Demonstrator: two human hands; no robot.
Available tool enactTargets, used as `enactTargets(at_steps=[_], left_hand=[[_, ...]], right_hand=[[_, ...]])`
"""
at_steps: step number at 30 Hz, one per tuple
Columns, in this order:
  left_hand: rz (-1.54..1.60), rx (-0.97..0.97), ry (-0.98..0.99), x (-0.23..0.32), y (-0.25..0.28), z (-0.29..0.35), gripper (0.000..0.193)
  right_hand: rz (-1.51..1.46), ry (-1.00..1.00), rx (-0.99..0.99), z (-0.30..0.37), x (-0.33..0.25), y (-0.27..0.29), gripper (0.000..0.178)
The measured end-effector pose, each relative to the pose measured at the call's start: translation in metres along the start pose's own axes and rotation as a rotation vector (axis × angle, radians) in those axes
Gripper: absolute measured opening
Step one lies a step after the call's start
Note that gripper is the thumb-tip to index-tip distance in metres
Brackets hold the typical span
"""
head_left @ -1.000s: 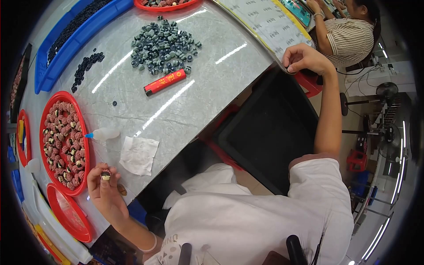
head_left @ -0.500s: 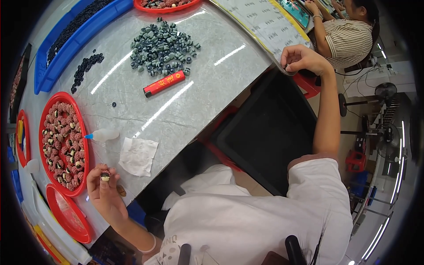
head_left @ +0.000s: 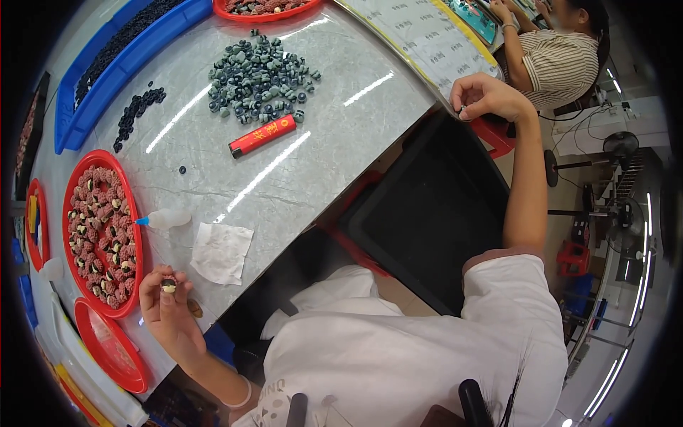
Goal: The person assembles small figurines by applying glue from a bottle onto figurine heads and attaching body pieces to them by hand, then sets the assembled figurines onto a tray.
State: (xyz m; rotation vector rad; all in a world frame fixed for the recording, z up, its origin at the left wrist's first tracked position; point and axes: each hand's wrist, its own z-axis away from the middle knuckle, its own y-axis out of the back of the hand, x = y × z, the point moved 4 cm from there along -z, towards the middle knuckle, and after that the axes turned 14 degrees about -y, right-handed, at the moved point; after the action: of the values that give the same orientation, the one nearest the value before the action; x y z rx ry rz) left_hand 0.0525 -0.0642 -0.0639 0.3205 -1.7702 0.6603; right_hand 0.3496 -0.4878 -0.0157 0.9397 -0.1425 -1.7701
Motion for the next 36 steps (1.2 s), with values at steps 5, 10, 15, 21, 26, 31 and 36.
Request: enactTargets(at_steps=[5,10,15,21,26,31,36], left_hand=[[0.002,0.006,0.0,0.0,-0.001,0.001,0.023],[-0.001,0.003,-0.001,0.001,0.0,0.001,0.024],[-0.004,-0.004,-0.001,0.001,-0.001,0.0,0.025],[0.003,-0.012,-0.004,0.002,0.0,0.0,0.025],[-0.007,-0.024,-0.004,0.001,-0.003,0.0,0.026],[-0.011,0.0,0.015,0.0,0.002,0.001,0.025],[0.006,0.002,0.005,0.004,-0.003,0.001,0.024]], right_hand=[[-0.062,-0.02,-0.031,-0.003,0.003,0.001,0.009],[-0.024,-0.009,0.024,-0.003,0.0,0.002,0.007],[-0.06,-0.018,0.01,-0.004,-0.001,0.001,0.008],[-0.192,0.144,0.097,0.0,-0.005,0.005,0.008],[-0.301,0.272,0.196,0.0,-0.027,-0.001,0.01],[-0.258,0.487,0.201,-0.03,-0.103,-0.054,0.01],[0.063,0.573,0.349,-0.065,-0.143,-0.096,0.015]])
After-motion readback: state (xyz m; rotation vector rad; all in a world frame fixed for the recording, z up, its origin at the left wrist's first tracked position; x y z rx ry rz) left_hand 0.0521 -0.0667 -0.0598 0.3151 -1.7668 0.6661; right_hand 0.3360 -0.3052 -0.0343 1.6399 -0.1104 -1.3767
